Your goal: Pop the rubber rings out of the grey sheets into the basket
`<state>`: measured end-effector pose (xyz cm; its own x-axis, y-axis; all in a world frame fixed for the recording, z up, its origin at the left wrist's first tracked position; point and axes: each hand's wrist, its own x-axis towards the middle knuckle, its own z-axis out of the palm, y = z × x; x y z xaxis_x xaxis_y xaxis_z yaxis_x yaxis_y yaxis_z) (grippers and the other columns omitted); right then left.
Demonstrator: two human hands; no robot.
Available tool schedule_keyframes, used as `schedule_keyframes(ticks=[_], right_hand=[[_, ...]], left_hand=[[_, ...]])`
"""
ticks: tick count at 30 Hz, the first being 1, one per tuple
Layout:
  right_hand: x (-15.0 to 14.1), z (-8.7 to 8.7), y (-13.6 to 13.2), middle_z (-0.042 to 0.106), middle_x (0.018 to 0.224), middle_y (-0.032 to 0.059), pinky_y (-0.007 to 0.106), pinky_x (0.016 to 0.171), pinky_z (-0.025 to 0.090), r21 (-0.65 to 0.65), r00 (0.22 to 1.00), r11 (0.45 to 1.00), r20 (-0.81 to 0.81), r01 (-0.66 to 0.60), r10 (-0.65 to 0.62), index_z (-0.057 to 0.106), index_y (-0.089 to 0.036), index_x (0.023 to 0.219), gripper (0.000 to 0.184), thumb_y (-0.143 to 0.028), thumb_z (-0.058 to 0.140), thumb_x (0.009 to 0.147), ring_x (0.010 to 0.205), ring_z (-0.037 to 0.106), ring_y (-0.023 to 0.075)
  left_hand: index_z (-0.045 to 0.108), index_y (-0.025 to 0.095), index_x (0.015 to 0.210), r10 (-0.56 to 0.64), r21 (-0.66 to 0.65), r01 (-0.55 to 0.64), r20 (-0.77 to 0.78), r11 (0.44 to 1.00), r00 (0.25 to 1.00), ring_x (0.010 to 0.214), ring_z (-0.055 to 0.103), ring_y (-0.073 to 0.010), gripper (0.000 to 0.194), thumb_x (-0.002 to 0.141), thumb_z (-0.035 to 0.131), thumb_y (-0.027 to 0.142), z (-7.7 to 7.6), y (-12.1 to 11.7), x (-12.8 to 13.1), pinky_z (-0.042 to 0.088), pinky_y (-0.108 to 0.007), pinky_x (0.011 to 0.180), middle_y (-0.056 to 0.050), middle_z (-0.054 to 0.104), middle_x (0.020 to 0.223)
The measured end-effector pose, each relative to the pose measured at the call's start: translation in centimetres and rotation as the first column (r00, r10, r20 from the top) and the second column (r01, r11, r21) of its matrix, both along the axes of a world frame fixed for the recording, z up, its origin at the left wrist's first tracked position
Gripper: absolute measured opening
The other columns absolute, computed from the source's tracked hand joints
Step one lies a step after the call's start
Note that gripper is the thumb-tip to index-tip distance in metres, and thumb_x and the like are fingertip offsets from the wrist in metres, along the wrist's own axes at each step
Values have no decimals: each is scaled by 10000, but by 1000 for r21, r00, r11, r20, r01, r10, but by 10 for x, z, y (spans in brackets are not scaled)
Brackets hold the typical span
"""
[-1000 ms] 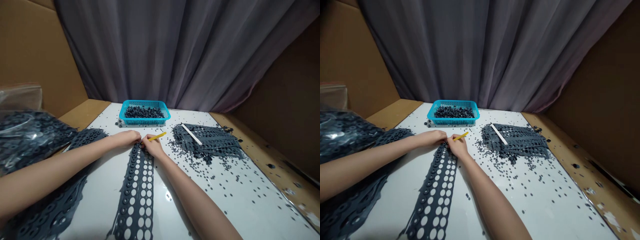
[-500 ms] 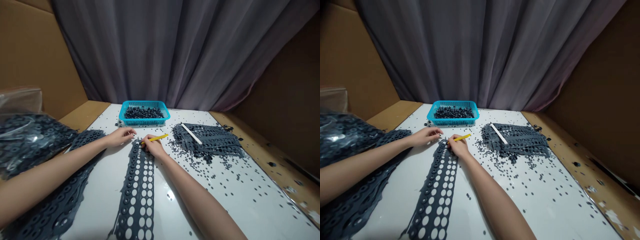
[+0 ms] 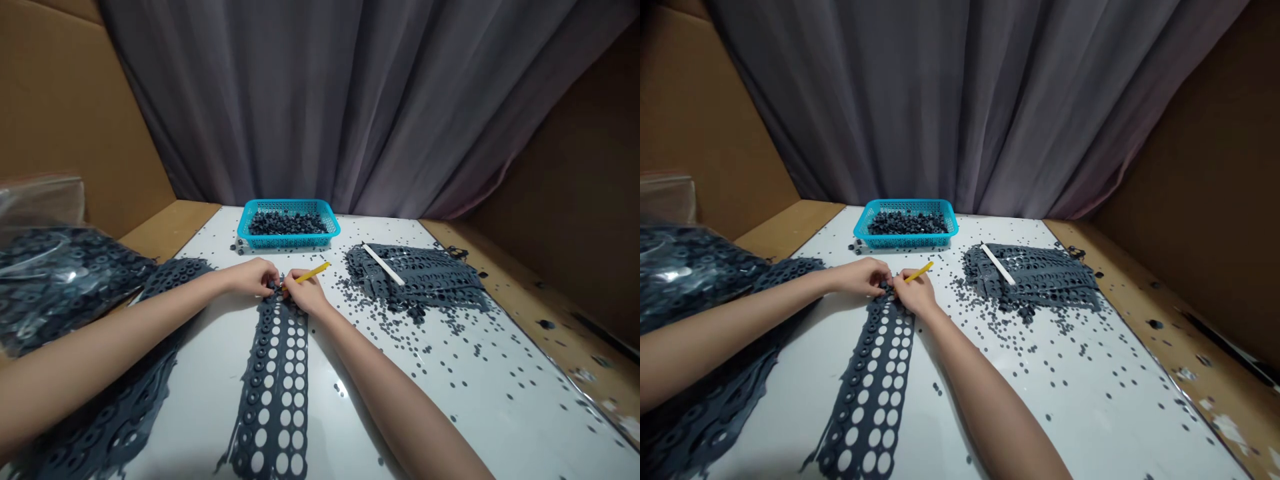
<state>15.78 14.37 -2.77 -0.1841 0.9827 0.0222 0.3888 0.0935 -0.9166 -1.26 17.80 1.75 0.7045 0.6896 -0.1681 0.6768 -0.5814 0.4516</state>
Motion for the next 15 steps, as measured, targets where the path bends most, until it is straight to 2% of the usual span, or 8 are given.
schedule_keyframes(ticks=[5,7,10,13,15], right_hand=[[-2,4,-3,571,539,-24,224,545,362,35,995,999,88,34,-37,501,-197,522,239,-248,448,749,576,512,127],[-2,5,-3,567,547,-27,222,547,358,32,995,999,97,34,-37,510,-199,529,232,-244,448,747,581,502,126],[-2,5,-4,569,549,-31,218,555,363,19,996,999,84,32,-34,525,-201,538,220,-241,454,742,581,499,124],[-2,4,-4,577,551,-32,216,550,362,29,996,999,79,38,-40,535,-201,539,221,-239,456,742,584,503,124],[-2,3,-4,581,545,-32,213,541,360,30,997,999,69,37,-39,538,-200,538,226,-242,460,745,580,506,121]], left_hand=[[651,151,766,-66,144,83,-119,986,991,642,562,-165,124,669,573,153,1,-4,7,407,-244,603,-43,632,697],[629,150,737,-91,199,118,-142,973,986,691,571,-177,96,710,538,132,-4,-6,9,419,-254,650,-63,632,735],[583,147,748,-55,257,93,-150,962,987,712,570,-186,152,791,437,144,-14,-10,8,432,-272,665,-82,615,783],[557,147,800,-43,259,59,-67,964,997,709,558,-183,200,848,371,205,-20,-12,1,433,-282,663,-79,603,808],[549,153,824,25,240,-37,53,970,998,730,554,-174,204,860,370,245,-18,-10,-7,431,-278,688,-61,606,807]])
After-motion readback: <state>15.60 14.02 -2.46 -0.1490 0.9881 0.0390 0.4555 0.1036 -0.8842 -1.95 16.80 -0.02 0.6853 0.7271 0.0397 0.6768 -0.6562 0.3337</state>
